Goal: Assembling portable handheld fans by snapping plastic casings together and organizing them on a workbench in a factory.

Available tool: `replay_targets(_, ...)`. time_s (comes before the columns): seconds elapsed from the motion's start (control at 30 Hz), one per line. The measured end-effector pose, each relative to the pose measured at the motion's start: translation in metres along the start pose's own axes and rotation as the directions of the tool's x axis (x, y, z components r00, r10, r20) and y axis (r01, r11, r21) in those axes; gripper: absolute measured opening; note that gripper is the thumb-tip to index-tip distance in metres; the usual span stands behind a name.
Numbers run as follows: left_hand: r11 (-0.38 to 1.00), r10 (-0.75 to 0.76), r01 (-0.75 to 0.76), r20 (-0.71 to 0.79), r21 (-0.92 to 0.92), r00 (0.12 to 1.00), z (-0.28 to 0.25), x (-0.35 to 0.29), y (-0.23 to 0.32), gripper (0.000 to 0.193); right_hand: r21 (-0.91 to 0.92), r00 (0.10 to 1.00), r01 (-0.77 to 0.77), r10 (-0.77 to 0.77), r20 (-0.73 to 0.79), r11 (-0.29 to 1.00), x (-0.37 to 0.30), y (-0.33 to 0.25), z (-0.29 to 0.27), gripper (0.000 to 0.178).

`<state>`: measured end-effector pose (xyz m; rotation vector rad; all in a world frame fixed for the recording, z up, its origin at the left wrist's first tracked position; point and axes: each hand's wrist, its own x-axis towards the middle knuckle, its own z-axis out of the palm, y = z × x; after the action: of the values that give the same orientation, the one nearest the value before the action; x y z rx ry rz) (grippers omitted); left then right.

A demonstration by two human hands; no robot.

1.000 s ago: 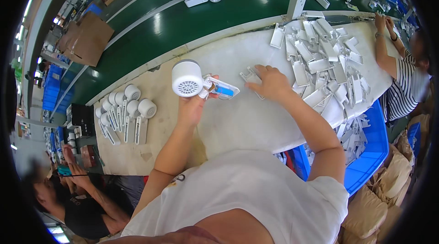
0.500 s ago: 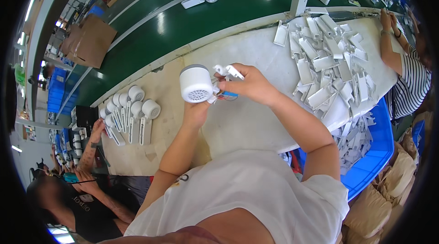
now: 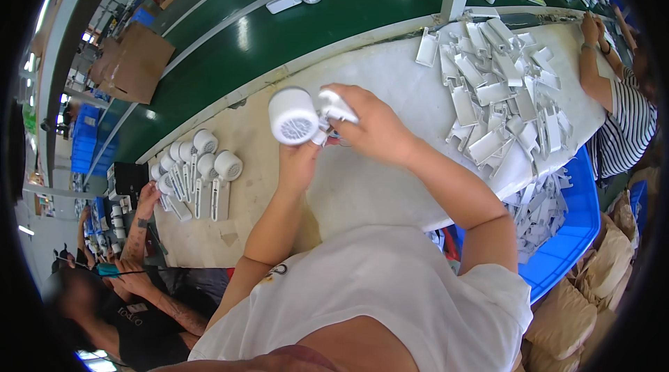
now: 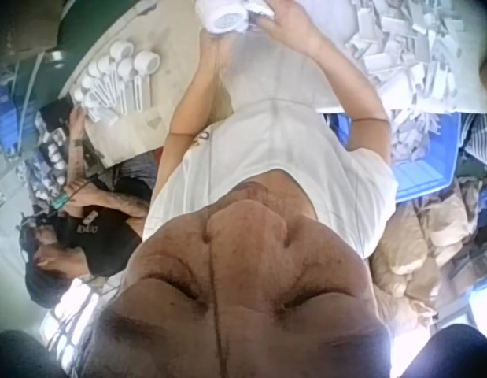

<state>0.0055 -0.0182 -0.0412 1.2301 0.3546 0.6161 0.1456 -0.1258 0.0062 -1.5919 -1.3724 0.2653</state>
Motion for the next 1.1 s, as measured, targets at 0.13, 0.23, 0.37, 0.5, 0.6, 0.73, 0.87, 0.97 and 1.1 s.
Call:
replay_targets(0.13, 0.961, -0.028, 0.021, -0.022, -0.276, 0.999, 0.008, 0.013, 0.010, 0.032, 0.496, 0.928, -0.351, 0.364, 0.074, 0.794, 0.001, 0.011, -0.014, 0.058)
replay_targets(0.23, 0.948, -0.024, 0.004, -0.059, -0.318, 0.998, 0.004, 0.014, 0.007, 0.035, 0.082, 0.985, -0.171, 0.171, 0.005, 0.982, -0.006, -0.004, -0.013, 0.056)
replay_targets(0.37, 0.902, -0.022, -0.051, -0.163, -0.429, 0.986, 0.011, 0.015, 0.001, 0.033, -0.401, 0.983, 0.080, -0.139, -0.119, 0.913, -0.003, -0.027, 0.006, 0.063)
replay_targets(0.5, 0.881, -0.007, -0.113, -0.252, -0.459, 0.968, 0.015, 0.010, -0.009, 0.030, -0.454, 0.982, 0.086, -0.153, -0.112, 0.887, 0.003, -0.027, 0.021, 0.064)
replay_targets(0.6, 0.880, 0.004, -0.140, -0.287, -0.455, 0.958, 0.022, 0.008, -0.010, 0.029, -0.443, 0.982, 0.049, -0.124, -0.141, 0.895, 0.004, -0.026, 0.028, 0.065)
replay_targets(0.73, 0.935, 0.063, -0.191, -0.387, -0.300, 0.920, 0.026, 0.008, -0.008, 0.030, -0.549, 0.962, 0.133, -0.241, -0.129, 0.825, 0.006, -0.032, 0.022, 0.060)
replay_targets(0.87, 0.853, 0.145, -0.286, -0.330, -0.436, 0.933, 0.016, 0.007, 0.029, 0.034, -0.274, 0.979, 0.058, -0.108, -0.172, 0.960, 0.000, -0.014, 0.005, 0.050)
replay_targets(0.97, 0.842, 0.202, -0.333, -0.326, -0.424, 0.924, 0.013, 0.005, 0.035, 0.034, 0.216, 0.954, -0.297, 0.298, 0.026, 0.930, -0.008, -0.008, 0.007, 0.034)
replay_targets(1.1, 0.812, 0.194, -0.242, -0.145, -0.531, 0.970, 0.019, 0.001, 0.028, 0.034, 0.343, 0.956, -0.231, 0.277, -0.092, 0.910, -0.010, -0.036, 0.012, 0.036)
